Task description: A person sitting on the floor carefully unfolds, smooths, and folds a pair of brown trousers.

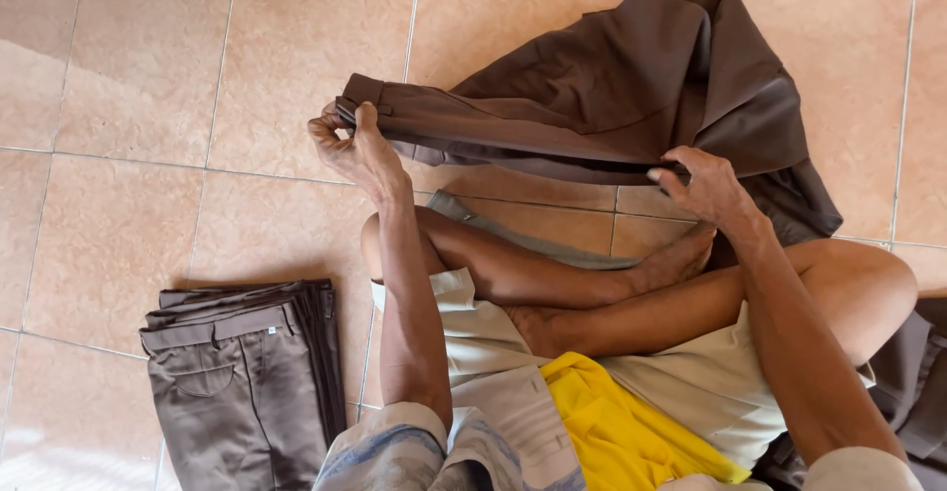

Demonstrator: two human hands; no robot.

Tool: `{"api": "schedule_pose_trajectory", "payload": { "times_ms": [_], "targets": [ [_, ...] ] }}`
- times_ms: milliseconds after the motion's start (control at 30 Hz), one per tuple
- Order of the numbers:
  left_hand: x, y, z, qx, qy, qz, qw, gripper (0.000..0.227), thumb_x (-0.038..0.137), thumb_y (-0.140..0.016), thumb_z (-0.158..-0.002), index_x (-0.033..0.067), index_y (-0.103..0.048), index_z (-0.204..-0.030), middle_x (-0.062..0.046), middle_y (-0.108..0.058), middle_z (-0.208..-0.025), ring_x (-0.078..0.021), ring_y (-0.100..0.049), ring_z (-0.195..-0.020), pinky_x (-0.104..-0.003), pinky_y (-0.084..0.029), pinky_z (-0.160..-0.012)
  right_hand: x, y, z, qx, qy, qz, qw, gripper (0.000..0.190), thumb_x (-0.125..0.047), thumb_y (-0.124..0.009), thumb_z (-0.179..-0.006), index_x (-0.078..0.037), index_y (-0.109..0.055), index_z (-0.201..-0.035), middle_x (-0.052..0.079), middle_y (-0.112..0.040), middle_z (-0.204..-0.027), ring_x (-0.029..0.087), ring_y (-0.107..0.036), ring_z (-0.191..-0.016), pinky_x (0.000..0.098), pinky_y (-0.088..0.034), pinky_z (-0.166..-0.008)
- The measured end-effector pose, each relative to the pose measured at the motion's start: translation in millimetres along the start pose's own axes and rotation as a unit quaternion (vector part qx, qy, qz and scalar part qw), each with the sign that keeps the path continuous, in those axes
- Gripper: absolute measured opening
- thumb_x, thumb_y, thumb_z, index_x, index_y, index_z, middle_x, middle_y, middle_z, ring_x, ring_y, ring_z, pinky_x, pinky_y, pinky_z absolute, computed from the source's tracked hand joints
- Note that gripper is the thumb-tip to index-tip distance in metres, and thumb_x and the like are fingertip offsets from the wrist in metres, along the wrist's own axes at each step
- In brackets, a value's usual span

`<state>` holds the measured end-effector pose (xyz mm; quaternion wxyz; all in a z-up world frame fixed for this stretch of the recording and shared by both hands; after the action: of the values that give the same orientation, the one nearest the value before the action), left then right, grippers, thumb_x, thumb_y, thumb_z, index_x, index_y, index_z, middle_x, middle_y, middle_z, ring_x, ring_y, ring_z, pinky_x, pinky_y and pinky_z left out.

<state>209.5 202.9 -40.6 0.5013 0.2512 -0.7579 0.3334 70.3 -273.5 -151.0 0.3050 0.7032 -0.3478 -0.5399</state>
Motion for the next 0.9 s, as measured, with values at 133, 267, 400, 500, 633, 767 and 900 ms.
{"api": "schedule_pose_trajectory", "payload": {
  "times_ms": [133, 267, 400, 500, 633, 767, 900],
  "targets": [
    [-3.5, -0.8, 3.0, -0.001, 0.005, -0.024, 1.0, 0.033, -0.004, -0.074, -0.072, 0.0084, -0.044, -0.077, -0.012, -0.059, -0.088, -0.0178, -0.054, -0.095, -0.042, -0.046, -0.094, 2.5, -13.2, 4.6, -0.057, 0.066, 0.127, 0.988, 0.035, -0.017, -0.073, -0.087, -0.008, -0.067, -0.12, 0.016, -0.071, -0.101, 0.031, -0.074, -0.096, 0.0365, -0.061, -0.086],
    [36.5, -30.1, 18.8, -0.119, 0.101, -0.07, 0.985, 0.02, 0.012, -0.065, -0.082, 0.0066, -0.047, -0.089, -0.005, -0.049, -0.079, -0.0151, -0.045, -0.073, -0.03, -0.043, -0.072, -10.6, 64.5, -24.1, 0.137, 0.034, 0.021, 0.99, 0.022, 0.019, -0.071, -0.088, 0.01, -0.073, -0.107, 0.02, -0.074, -0.097, 0.026, -0.064, -0.071, 0.035, -0.053, -0.066],
    [41.4, -98.0, 3.2, -0.182, 0.136, -0.024, 0.974, 0.021, 0.005, -0.067, -0.083, 0.0071, -0.046, -0.081, -0.006, -0.05, -0.076, -0.0137, -0.046, -0.067, -0.029, -0.043, -0.067, 20.1, 142.6, -58.7, 0.193, 0.096, -0.069, 0.974, 0.025, 0.027, -0.058, -0.092, 0.02, -0.068, -0.114, 0.025, -0.065, -0.099, 0.023, -0.049, -0.072, 0.0337, -0.039, -0.064],
    [71.3, -123.0, -9.5, -0.15, 0.168, 0.166, 0.96, 0.031, -0.006, -0.069, -0.082, 0.0115, -0.044, -0.076, -0.004, -0.054, -0.069, -0.011, -0.044, -0.05, -0.025, -0.044, -0.038, -18.4, 201.5, -66.8, 0.272, 0.14, -0.002, 0.952, 0.034, 0.029, -0.048, -0.087, 0.024, -0.061, -0.118, 0.032, -0.061, -0.115, 0.036, -0.053, -0.094, 0.0437, -0.048, -0.089],
    [62.4, -91.2, -35.9, -0.155, 0.135, 0.281, 0.938, 0.026, -0.004, -0.076, -0.081, 0.0093, -0.054, -0.08, -0.014, -0.067, -0.087, -0.0243, -0.067, -0.074, -0.032, -0.057, -0.062, -50.9, 192.9, -44.9, 0.327, 0.144, 0.048, 0.933, 0.029, 0.034, -0.06, -0.099, 0.015, -0.054, -0.121, 0.03, -0.062, -0.118, 0.034, -0.061, -0.094, 0.0383, -0.048, -0.072],
    [-155.1, 47.4, -112.9, 0.039, 0.195, 0.066, 0.978, 0.041, 0.002, -0.091, -0.073, 0.0063, -0.059, -0.098, -0.016, -0.061, -0.093, -0.0382, -0.066, -0.09, -0.074, -0.052, -0.078, -118.4, 87.6, -8.1, 0.198, 0.1, 0.104, 0.97, 0.037, 0.012, -0.068, -0.069, -0.001, -0.069, -0.104, 0.009, -0.067, -0.101, 0.024, -0.058, -0.083, 0.0375, -0.05, -0.075],
    [-183.3, 129.7, -44.1, -0.059, -0.004, -0.396, 0.916, 0.063, 0.039, -0.098, -0.073, 0.0103, -0.049, -0.101, -0.018, -0.053, -0.116, -0.0463, -0.057, -0.116, -0.064, -0.044, -0.105, -99.8, -54.4, -0.3, 0.176, 0.12, 0.298, 0.931, 0.004, -0.019, -0.064, -0.092, -0.019, -0.066, -0.096, 0.0, -0.064, -0.085, 0.02, -0.068, -0.074, 0.0306, -0.056, -0.061]
  ]
}}
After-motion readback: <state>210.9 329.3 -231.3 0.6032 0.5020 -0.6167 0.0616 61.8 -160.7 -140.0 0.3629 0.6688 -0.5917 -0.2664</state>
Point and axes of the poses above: each hand's wrist, its own z-axis away from the middle knuckle, its own y-axis out of the back of the hand, x = y × z, the point moved 5 cm from there along -z, towards the middle knuckle
